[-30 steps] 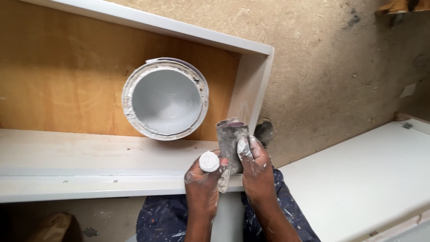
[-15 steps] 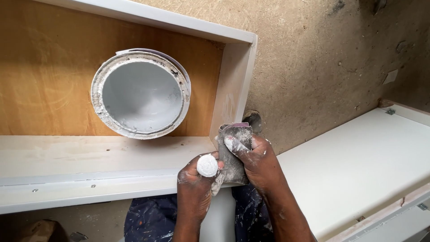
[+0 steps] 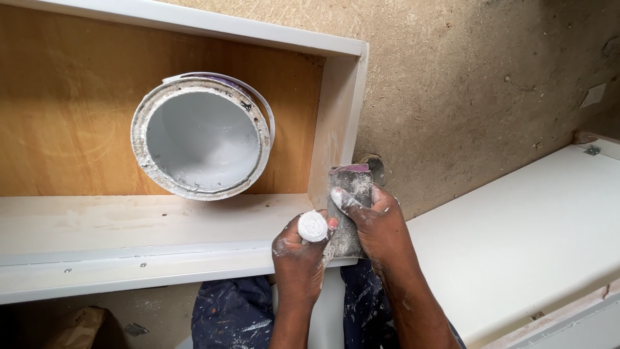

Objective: The person applies white putty to the edges and corners of a wooden cabinet using a putty knife and a cloth. They repeatedly smooth the surface and wipe away excess material from the tool and the cabinet.

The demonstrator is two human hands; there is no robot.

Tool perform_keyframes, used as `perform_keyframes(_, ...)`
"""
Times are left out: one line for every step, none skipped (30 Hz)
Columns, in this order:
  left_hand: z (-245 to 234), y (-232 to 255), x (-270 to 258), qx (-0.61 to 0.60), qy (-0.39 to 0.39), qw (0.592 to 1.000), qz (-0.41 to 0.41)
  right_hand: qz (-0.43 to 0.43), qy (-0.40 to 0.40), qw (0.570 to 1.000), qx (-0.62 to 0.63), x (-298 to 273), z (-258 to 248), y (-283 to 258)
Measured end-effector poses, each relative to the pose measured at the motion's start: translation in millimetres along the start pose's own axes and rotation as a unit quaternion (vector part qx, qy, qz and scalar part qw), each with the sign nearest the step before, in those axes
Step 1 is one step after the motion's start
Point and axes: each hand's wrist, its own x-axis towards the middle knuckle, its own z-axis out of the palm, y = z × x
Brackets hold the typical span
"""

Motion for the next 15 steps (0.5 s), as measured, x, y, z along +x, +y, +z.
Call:
perform_keyframes(2,1,0,0.001,0.000,1.000,0.000,0.000,-0.001,1.000,0.001,3,-1,3)
perform_keyframes(5,2,-1,-0.016,-0.002,1.000,-0.004,0.005,0.012,1.000,0.028,6,-3,6)
perform_keyframes(7,3,-1,-0.034,-0.005,0.999,-0.008,0.009,0.024,0.998,0.055,10,-4,9)
perform_keyframes(9,5,-1,-0.032,-0.006,0.999,-0.009,0.010,0.024,0.998,0.056,14,-8,11)
perform_keyframes(10,6,0,-0.015,-0.006,1.000,-0.007,0.041,0.030,0.996,0.073,18,-12,13)
perform_keyframes(11,7,0,0.001,-0.006,1.000,-0.006,0.072,0.036,0.993,0.090,23,-16,16)
perform_keyframes(13,9,0,0.003,-0.006,1.000,-0.006,0.073,0.036,0.993,0.091,23,-17,18)
perform_keyframes(15,11,0,0.008,-0.020,0.999,-0.025,0.035,0.057,0.990,0.126,24,-19,20)
perform_keyframes(17,13,-1,0.013,-0.035,0.998,-0.044,-0.003,0.078,0.984,0.161,25,-20,21)
perform_keyframes(18,10,1,0.014,-0.034,0.998,-0.044,-0.002,0.077,0.984,0.162,26,-21,22)
perform_keyframes(19,7,2,0.024,-0.037,0.998,-0.046,-0.022,0.076,0.974,0.214,26,-22,23)
perform_keyframes(20,3,2,0.035,-0.040,0.997,-0.049,-0.041,0.073,0.961,0.265,25,-23,24)
perform_keyframes(19,3,2,0.036,-0.039,0.997,-0.050,-0.039,0.073,0.961,0.265,27,-24,26)
perform_keyframes(19,2,3,0.027,-0.045,0.997,-0.061,-0.032,0.033,0.970,0.240,29,-26,29)
perform_keyframes(19,1,3,0.018,-0.052,0.996,-0.071,-0.024,-0.006,0.977,0.214,32,-28,31)
